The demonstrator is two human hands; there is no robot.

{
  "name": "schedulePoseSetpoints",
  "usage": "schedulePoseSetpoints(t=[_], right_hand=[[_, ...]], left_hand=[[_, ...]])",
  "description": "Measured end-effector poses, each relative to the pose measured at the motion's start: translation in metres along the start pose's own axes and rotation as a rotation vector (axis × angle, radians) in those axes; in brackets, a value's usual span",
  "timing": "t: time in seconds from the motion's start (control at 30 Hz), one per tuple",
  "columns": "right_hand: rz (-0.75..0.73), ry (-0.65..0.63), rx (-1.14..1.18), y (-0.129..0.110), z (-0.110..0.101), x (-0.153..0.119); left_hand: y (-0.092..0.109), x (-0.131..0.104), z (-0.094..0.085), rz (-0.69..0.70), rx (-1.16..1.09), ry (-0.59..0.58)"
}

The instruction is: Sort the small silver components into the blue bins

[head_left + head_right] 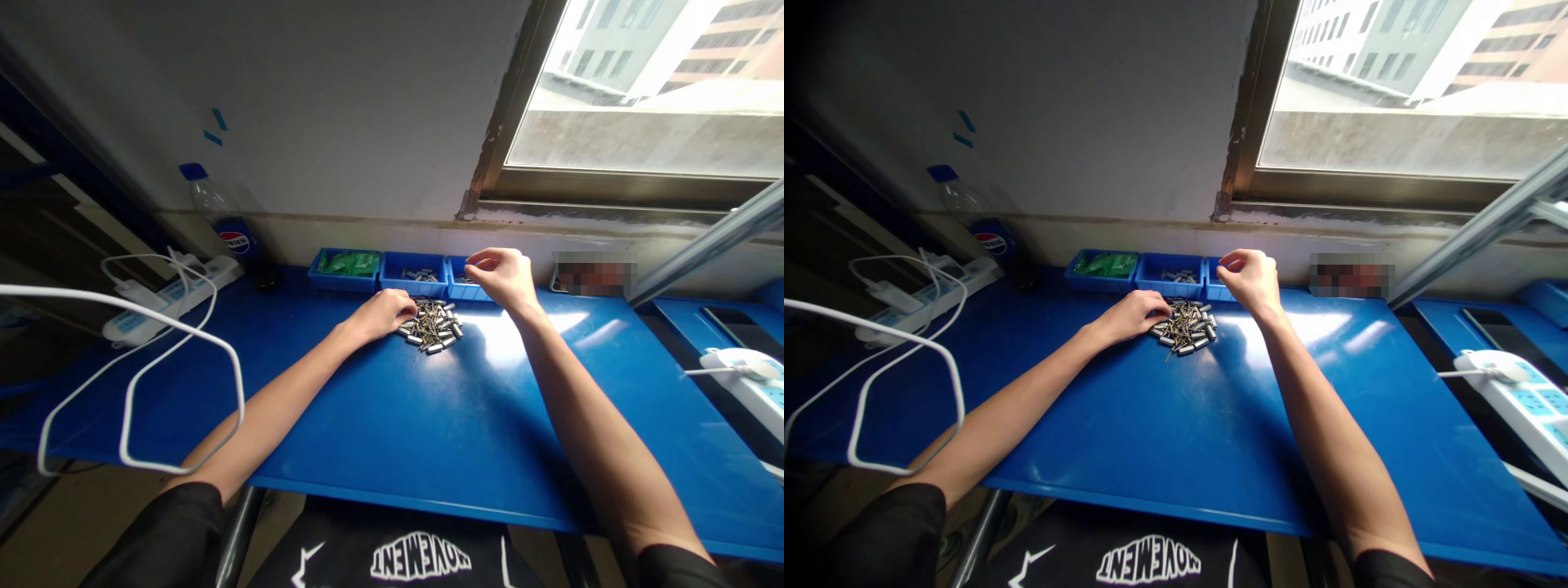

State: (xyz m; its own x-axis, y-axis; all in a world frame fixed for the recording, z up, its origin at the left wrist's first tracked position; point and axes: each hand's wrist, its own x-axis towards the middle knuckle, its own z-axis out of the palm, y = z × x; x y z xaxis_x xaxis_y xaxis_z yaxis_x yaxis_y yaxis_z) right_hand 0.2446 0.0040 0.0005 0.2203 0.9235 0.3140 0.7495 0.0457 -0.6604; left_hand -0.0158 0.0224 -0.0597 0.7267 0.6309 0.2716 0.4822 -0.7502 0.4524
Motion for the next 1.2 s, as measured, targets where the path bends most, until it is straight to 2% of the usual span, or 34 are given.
schedulePoseSetpoints(t=[0.43,0.57,0.77,0.87,0.93,1.07,1.2], right_hand=[[-0.018,-0.161,0.094,-0.001,0.009,-0.001],[-0.018,-0.204,0.112,-0.003,0.010,-0.002],[-0.135,-0.437,0.076,-0.007,0.013,-0.006],[-0.124,-0.646,0.208,-0.009,0.015,-0.009],[-0.084,-0.729,0.356,-0.011,0.016,-0.012],[-0.009,-0.679,0.573,-0.016,0.019,-0.015],[0.014,-0.611,0.639,-0.018,0.020,-0.015]], left_hand=[[-0.011,-0.001,-0.001,0.053,0.008,-0.070],[-0.016,0.000,-0.009,0.035,-0.010,-0.057],[-0.006,0.001,-0.020,-0.103,-0.157,0.054],[0.002,0.002,-0.019,-0.179,-0.302,0.123],[0.005,0.004,-0.017,-0.201,-0.394,0.158],[0.009,0.007,-0.015,-0.213,-0.496,0.212],[0.013,0.008,-0.014,-0.222,-0.475,0.242]])
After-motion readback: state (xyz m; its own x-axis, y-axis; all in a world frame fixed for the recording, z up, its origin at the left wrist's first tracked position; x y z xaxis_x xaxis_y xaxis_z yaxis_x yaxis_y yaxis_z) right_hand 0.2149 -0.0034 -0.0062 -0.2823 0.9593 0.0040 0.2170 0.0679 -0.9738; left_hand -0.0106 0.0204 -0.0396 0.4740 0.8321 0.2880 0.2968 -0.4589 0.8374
